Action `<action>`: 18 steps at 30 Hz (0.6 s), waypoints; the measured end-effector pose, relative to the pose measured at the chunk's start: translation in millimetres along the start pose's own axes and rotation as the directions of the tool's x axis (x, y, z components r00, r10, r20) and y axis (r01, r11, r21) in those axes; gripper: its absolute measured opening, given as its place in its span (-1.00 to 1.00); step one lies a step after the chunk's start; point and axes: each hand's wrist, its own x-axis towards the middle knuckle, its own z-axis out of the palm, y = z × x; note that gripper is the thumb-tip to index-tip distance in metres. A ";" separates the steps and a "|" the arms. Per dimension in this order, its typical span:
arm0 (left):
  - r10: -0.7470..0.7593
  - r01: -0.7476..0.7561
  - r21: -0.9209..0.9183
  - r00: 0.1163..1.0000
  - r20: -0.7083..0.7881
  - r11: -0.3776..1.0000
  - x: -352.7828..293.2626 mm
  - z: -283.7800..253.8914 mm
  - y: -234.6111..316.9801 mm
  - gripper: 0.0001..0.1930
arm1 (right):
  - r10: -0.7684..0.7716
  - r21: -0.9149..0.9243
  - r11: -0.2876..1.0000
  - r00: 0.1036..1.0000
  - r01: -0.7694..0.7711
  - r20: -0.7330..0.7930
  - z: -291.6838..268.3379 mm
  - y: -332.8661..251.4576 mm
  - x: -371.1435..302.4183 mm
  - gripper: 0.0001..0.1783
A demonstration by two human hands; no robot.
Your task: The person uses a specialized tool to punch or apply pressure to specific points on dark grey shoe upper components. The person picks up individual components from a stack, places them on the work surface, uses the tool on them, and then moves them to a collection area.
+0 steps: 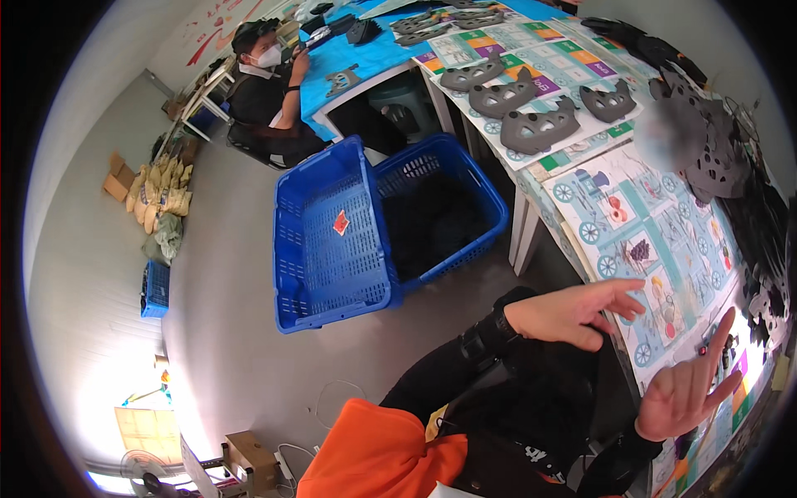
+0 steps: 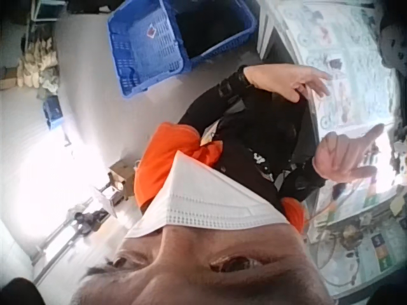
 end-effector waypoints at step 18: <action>0.684 -0.414 0.568 0.596 -0.422 0.711 64.0 4.8 11.6 -0.48 | -0.650 -0.775 0.551 0.742 0.310 -0.165 -23.6 -51.7 -71.7 -0.79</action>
